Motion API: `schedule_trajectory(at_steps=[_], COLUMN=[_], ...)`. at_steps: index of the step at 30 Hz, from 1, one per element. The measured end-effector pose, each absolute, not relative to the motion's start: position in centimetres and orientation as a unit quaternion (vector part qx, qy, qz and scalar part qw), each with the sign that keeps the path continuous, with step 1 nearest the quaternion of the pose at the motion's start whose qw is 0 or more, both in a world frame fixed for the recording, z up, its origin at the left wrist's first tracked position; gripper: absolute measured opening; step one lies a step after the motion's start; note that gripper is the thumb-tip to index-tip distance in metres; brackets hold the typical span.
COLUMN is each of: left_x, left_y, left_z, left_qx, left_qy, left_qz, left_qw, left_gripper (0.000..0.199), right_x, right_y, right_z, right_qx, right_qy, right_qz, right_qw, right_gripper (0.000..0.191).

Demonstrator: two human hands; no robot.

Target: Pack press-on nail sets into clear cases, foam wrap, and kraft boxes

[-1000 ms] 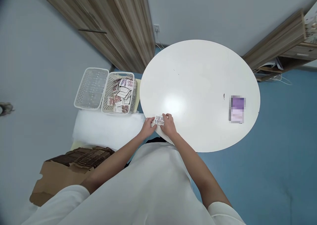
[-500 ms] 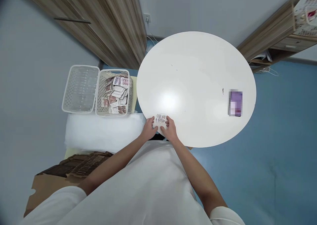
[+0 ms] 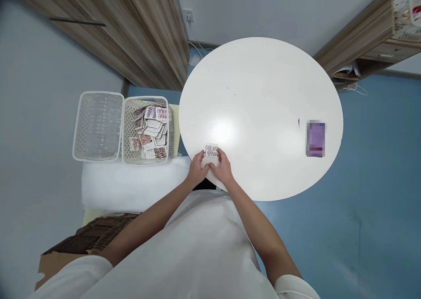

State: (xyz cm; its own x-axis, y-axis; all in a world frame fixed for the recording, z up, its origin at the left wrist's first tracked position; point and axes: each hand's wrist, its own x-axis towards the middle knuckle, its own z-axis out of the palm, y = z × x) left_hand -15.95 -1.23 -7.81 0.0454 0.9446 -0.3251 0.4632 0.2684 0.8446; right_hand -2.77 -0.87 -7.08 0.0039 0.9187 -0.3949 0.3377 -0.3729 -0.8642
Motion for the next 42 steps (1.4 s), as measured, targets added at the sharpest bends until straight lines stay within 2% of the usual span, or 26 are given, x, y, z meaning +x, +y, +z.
schedule_trajectory(at_steps=[23,26,30,33,42], left_x=[-17.3,-17.8,-19.0,-19.5,-19.5], left_y=[1.4,2.1,2.6,2.4,2.1], left_z=[-7.7,-7.6,-7.4,-7.3,-7.3], left_qx=[0.538,0.572,0.648,0.678,0.676], left_qy=[0.674,0.675,0.652,0.635,0.63], left_qz=[0.273,0.258,0.219,0.187,0.218], left_qw=[0.426,0.388,0.327,0.32,0.315], left_gripper=[0.061,0.058,0.047,0.043,0.046], right_x=[-4.1,-3.8,-3.3,-3.3,-3.6], right_y=[2.2,3.1,4.2,4.5,4.6], right_z=[-7.6,-7.6,-7.0,-6.8,-6.4], right_qx=[-0.601,-0.609,-0.609,-0.58,-0.58], right_qy=[-0.496,-0.558,-0.695,-0.751,-0.765], right_qz=[0.553,0.5,0.351,0.304,0.271], right_qw=[0.294,0.259,0.15,0.081,0.076], right_gripper=[0.068,0.066,0.046,0.037,0.038])
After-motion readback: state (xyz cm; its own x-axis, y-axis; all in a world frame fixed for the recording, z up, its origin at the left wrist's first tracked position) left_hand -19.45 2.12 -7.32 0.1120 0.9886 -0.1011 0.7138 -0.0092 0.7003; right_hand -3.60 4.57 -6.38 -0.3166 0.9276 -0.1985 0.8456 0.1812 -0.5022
